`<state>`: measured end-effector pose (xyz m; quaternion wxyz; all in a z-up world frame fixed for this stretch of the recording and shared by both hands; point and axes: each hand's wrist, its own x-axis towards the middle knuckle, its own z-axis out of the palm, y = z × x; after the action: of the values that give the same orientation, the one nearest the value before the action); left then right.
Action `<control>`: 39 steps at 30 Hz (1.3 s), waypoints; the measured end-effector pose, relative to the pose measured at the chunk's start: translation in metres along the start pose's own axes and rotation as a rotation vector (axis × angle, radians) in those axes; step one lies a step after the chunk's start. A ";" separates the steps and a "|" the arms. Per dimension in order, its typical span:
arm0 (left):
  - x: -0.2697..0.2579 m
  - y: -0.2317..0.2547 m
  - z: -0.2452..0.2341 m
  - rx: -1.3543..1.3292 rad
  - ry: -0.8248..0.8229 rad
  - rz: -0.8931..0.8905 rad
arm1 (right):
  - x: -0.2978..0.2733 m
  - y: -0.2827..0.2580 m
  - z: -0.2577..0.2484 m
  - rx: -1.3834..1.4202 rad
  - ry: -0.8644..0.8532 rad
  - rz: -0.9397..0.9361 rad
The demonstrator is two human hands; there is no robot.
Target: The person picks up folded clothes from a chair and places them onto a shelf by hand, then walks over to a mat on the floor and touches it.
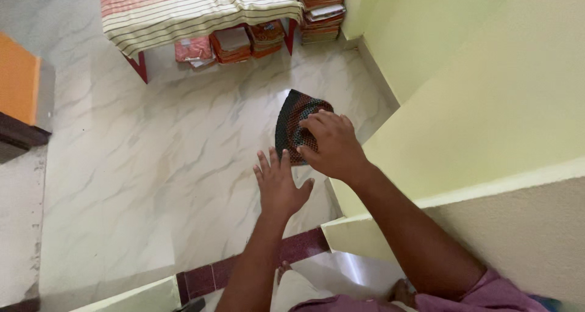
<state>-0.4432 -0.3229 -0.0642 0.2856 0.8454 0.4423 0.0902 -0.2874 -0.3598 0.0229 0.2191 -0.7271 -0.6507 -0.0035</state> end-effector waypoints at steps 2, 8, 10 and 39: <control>-0.004 0.003 0.002 -0.006 -0.003 0.005 | 0.000 -0.001 -0.001 0.001 0.003 -0.023; -0.011 0.011 -0.003 0.013 -0.025 0.014 | -0.002 -0.001 -0.005 -0.001 -0.014 0.003; -0.014 0.013 -0.006 0.008 -0.019 0.015 | -0.003 0.000 -0.005 0.011 0.000 0.002; -0.008 0.012 -0.025 0.032 -0.050 -0.005 | -0.001 0.002 -0.003 0.020 -0.033 0.010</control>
<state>-0.4493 -0.3244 -0.0365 0.2831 0.8507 0.4386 0.0614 -0.2846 -0.3621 0.0247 0.2155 -0.7282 -0.6504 0.0160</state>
